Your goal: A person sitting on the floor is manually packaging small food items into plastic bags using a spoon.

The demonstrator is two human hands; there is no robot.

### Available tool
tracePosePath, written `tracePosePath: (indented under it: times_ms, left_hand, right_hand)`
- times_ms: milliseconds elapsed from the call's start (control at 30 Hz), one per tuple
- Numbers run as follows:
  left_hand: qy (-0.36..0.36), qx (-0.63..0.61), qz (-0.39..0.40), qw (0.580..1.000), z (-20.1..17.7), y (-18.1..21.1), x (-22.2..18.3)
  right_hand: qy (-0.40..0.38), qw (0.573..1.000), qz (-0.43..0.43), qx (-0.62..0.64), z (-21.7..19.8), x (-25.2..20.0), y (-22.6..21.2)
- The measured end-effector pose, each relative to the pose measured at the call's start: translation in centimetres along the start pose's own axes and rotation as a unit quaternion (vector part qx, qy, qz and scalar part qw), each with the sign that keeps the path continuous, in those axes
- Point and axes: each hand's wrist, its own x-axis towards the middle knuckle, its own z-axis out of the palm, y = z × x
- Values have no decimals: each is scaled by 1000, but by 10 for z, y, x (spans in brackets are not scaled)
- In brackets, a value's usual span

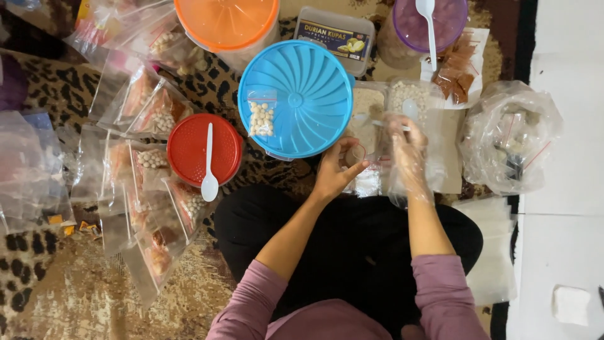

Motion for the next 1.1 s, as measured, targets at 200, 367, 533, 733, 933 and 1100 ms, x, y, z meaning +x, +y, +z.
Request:
tracePosePath:
  times_ms: [200, 367, 533, 733, 933, 1100]
  left_hand:
    - [17, -10, -3, 1000, -3, 8, 2]
    - [18, 12, 3, 1000, -3, 19, 2]
    - [16, 53, 6, 998, -4, 19, 3]
    - [10, 82, -3, 997, -5, 16, 2]
    - [20, 87, 21, 996, -5, 14, 2]
    - [24, 90, 34, 995, -4, 14, 2]
  right_hand:
    - [14, 870, -444, -214, 12, -15, 72]
    - [-107, 969, -220, -31, -22, -40, 0]
    - [-12, 992, -122, -11, -34, -35, 3]
    - [23, 993, -111, -13, -3, -31, 9]
    - [61, 995, -66, 47, 6, -26, 19]
    - [80, 979, -1, 189, -9, -17, 42]
